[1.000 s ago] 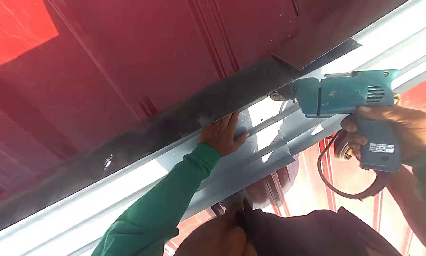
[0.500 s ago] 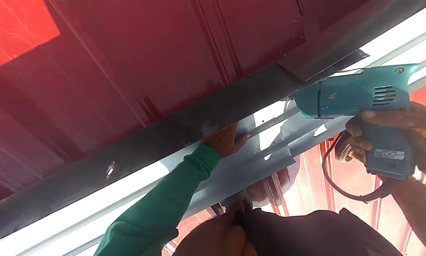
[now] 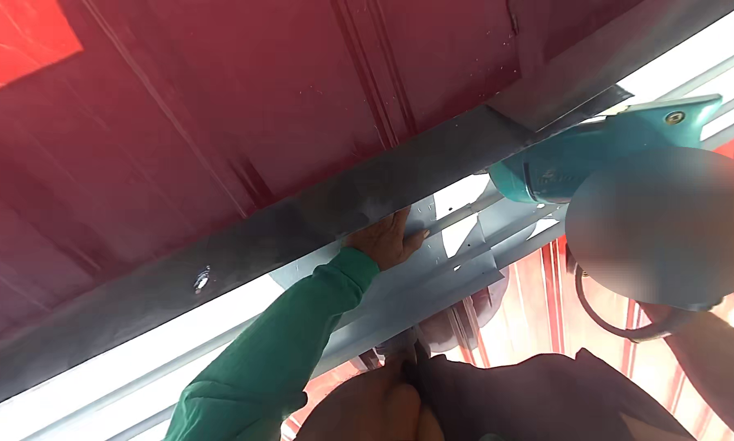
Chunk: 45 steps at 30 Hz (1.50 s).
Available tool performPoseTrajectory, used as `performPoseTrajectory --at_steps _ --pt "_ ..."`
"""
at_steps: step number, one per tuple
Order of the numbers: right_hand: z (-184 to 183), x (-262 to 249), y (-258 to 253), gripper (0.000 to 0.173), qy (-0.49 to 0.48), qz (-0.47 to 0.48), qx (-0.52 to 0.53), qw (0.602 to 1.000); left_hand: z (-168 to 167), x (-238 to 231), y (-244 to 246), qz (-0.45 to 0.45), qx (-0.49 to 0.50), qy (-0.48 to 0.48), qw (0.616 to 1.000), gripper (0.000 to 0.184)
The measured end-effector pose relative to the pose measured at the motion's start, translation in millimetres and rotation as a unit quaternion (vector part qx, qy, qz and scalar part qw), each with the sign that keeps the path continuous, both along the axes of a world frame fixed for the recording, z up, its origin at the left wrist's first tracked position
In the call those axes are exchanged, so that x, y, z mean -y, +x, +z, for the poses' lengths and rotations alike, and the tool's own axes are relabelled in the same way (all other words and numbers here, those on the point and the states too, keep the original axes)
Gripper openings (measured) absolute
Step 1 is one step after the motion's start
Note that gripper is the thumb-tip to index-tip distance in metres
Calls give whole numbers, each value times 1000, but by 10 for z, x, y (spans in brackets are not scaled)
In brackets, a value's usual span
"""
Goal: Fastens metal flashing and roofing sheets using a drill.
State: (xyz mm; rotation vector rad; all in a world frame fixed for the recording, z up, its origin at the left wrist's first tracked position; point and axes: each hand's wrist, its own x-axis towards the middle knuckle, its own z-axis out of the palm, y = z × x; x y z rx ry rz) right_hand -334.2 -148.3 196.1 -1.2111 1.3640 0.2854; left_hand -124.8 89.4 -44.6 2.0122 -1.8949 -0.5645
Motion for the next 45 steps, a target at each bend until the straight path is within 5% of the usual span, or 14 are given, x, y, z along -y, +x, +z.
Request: performPoseTrajectory --at_steps 16,28,45 --pt "63 -171 90 22 -29 5 -21 999 12 4 0 -4 0 24 1000 79" --pt "60 -445 51 32 -169 143 -42 974 -10 -6 5 -10 -1 37 999 80" --pt "204 -400 316 37 -215 258 -87 938 34 4 24 -18 -7 34 999 80"
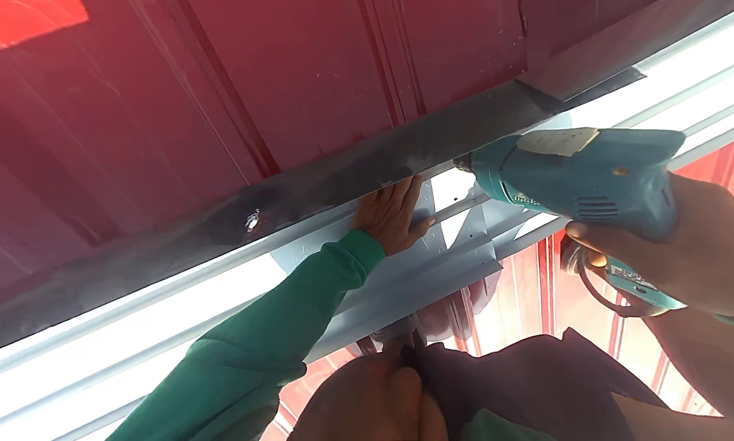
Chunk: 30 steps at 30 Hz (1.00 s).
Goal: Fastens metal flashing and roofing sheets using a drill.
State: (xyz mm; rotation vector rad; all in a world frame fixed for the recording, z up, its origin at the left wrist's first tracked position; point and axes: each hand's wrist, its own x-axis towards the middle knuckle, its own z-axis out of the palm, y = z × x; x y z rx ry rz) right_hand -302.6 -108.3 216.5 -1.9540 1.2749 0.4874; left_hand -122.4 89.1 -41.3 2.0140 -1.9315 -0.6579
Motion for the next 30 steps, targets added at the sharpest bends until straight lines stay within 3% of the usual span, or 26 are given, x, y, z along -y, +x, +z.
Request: performPoseTrajectory --at_steps 10,18,26,30 --pt "13 3 48 50 -57 98 -45 993 0 18 18 -8 -1 -2 1000 82" --pt "13 -63 83 66 -114 190 -20 975 -28 2 17 -1 -19 0 1000 81" --pt "-1 -32 50 67 -102 189 -16 977 -42 -4 -3 8 -25 6 1000 77" --pt "-53 -64 -56 72 -110 235 9 966 -47 -3 15 -1 -17 7 1000 79"
